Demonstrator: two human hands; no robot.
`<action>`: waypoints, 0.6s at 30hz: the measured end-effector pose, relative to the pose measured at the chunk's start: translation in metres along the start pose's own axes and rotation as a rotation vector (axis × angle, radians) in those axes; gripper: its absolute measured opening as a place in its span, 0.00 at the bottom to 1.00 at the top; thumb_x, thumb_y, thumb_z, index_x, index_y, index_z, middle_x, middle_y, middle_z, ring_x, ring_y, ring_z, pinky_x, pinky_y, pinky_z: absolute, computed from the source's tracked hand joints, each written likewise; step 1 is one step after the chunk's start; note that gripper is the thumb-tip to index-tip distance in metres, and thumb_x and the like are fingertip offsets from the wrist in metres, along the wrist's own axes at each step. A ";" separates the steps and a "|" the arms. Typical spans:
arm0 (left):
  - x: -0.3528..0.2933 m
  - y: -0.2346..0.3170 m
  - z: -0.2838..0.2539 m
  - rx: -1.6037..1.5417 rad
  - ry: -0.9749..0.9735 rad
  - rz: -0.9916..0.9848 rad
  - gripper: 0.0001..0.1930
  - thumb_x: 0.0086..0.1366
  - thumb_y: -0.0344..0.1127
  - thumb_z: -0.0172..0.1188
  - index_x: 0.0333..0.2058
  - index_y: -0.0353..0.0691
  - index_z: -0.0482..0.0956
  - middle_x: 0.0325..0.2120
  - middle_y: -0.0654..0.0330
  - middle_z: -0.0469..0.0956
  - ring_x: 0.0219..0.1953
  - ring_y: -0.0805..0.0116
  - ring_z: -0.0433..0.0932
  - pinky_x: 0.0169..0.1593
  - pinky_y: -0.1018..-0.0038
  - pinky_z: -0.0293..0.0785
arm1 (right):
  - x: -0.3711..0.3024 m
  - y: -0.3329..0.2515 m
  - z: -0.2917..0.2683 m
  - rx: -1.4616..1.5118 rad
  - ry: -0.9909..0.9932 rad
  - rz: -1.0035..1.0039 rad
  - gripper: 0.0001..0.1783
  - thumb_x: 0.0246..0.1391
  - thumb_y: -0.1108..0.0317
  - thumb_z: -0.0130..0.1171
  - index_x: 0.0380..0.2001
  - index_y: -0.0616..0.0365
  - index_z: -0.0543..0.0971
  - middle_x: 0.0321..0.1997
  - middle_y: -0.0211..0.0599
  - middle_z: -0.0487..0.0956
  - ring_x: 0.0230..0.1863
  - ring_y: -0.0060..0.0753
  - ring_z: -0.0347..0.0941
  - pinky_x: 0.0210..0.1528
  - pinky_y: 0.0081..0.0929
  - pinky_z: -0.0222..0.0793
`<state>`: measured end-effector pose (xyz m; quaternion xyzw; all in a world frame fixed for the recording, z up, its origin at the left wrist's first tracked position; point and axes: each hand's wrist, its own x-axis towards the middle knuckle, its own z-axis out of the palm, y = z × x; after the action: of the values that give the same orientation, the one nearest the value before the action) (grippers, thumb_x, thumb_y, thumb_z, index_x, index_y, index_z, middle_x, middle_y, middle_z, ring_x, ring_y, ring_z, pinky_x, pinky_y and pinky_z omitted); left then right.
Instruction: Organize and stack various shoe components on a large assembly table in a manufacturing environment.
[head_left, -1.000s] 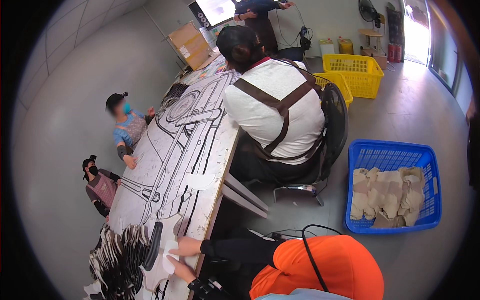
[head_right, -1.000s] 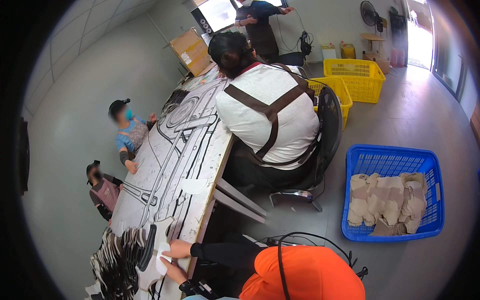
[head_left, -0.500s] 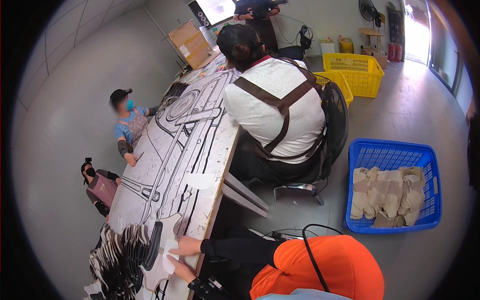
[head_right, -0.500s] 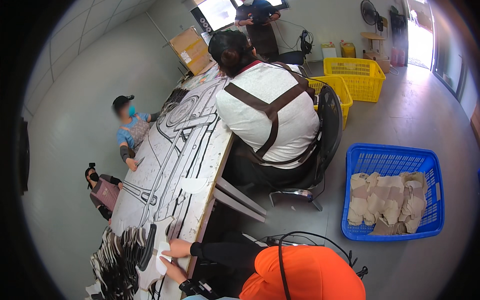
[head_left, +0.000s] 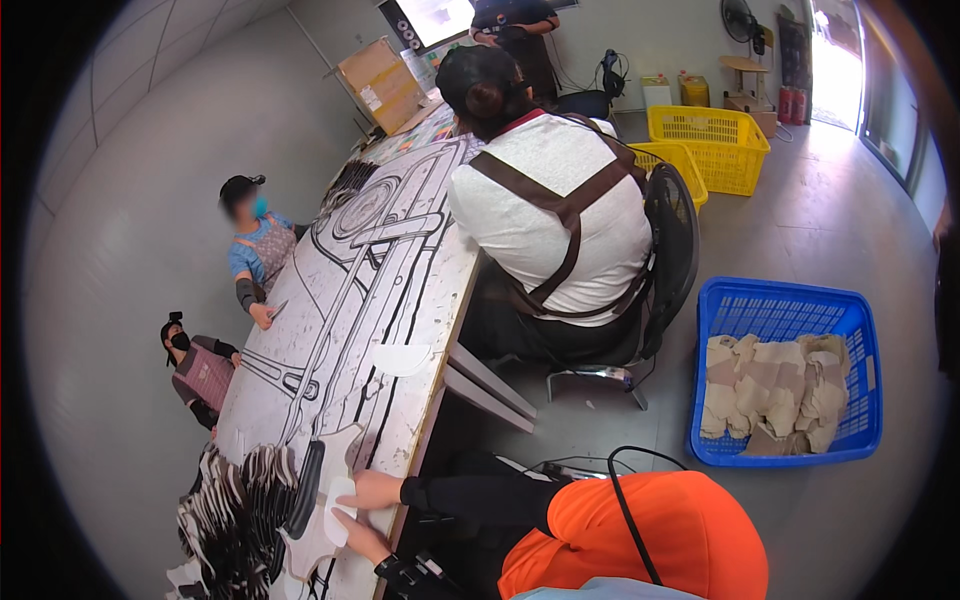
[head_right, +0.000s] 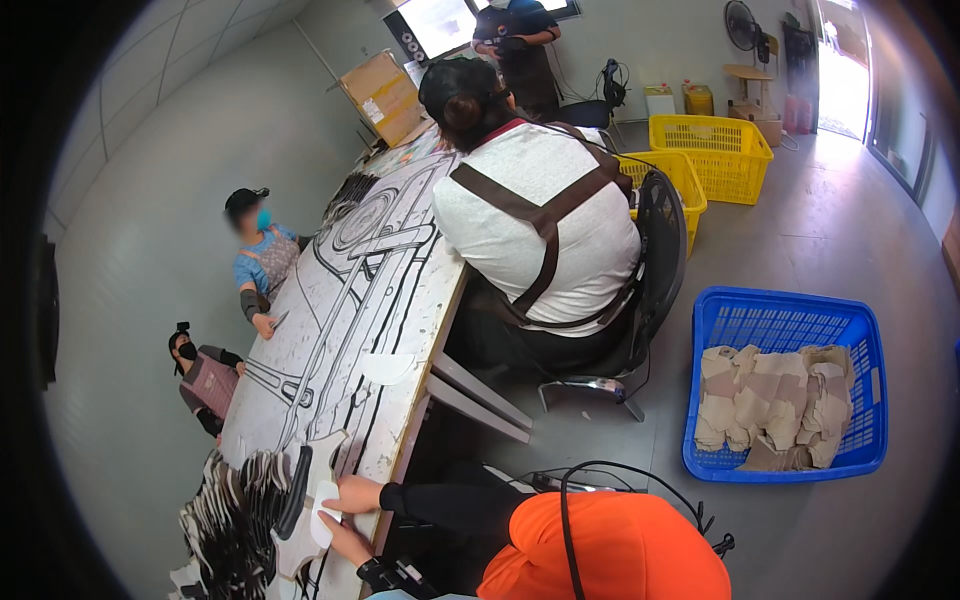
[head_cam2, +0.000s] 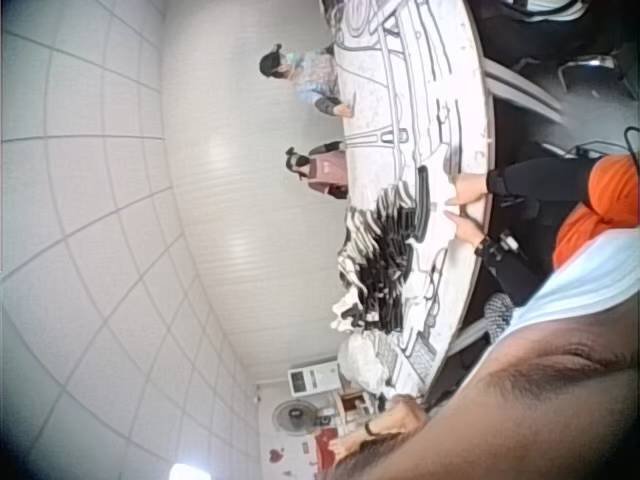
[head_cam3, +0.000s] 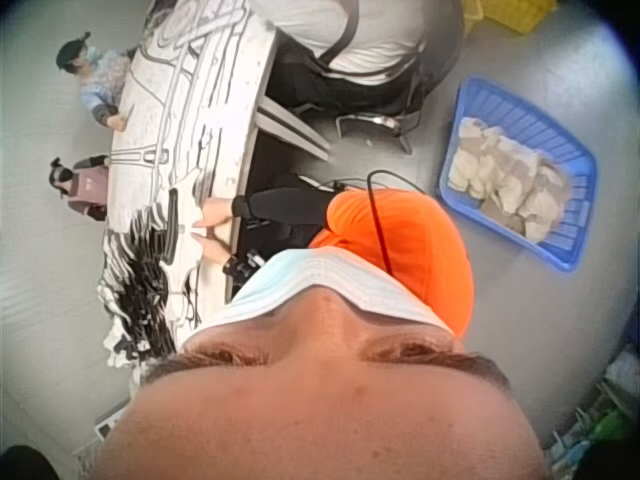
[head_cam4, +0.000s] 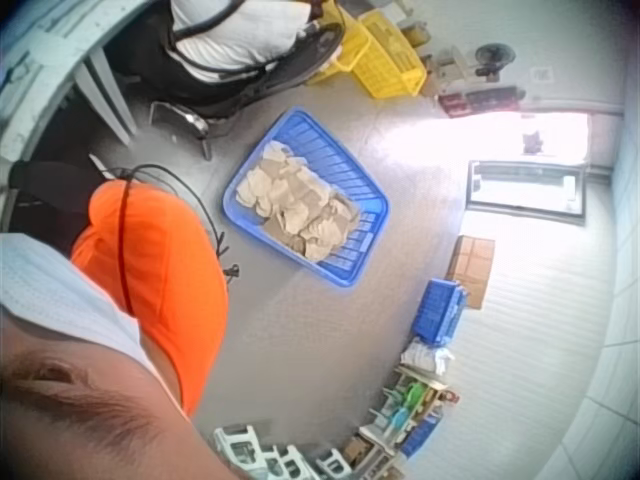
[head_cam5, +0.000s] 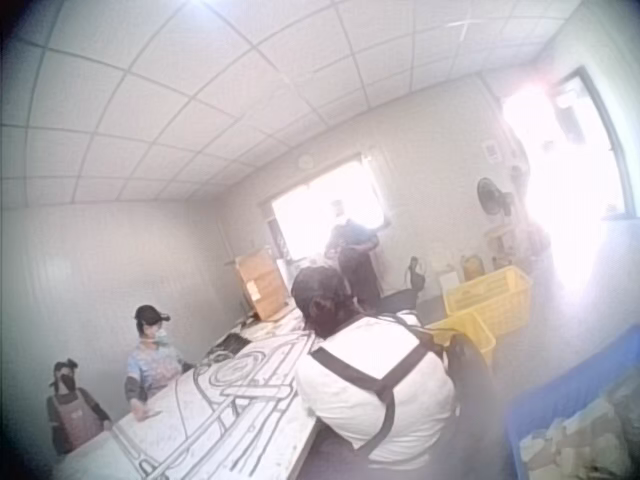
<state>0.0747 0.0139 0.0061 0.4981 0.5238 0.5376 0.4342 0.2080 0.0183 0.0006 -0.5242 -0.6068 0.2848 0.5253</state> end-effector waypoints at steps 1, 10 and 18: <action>0.005 -0.007 0.000 0.002 -0.003 -0.002 0.34 0.72 0.54 0.52 0.58 0.22 0.68 0.51 0.52 0.74 0.47 0.65 0.74 0.52 0.71 0.71 | 0.000 0.004 0.001 0.000 0.003 0.003 0.33 0.58 0.40 0.54 0.34 0.67 0.81 0.34 0.66 0.78 0.37 0.64 0.76 0.44 0.47 0.71; -0.006 0.008 0.007 0.040 0.013 -0.006 0.35 0.71 0.55 0.52 0.58 0.22 0.68 0.51 0.51 0.74 0.48 0.65 0.75 0.52 0.70 0.72 | 0.001 0.003 -0.003 -0.025 0.003 0.009 0.32 0.58 0.42 0.55 0.34 0.67 0.82 0.33 0.66 0.78 0.36 0.64 0.76 0.43 0.46 0.72; 0.019 -0.020 -0.010 -0.020 -0.027 -0.020 0.36 0.71 0.56 0.52 0.58 0.22 0.67 0.50 0.54 0.74 0.45 0.67 0.74 0.50 0.72 0.71 | 0.000 -0.002 -0.001 -0.021 0.012 -0.001 0.29 0.58 0.43 0.55 0.34 0.64 0.82 0.31 0.63 0.79 0.35 0.64 0.76 0.41 0.47 0.72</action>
<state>0.0610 0.0328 -0.0117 0.4958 0.5175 0.5317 0.4514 0.2081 0.0178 0.0023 -0.5310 -0.6071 0.2749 0.5233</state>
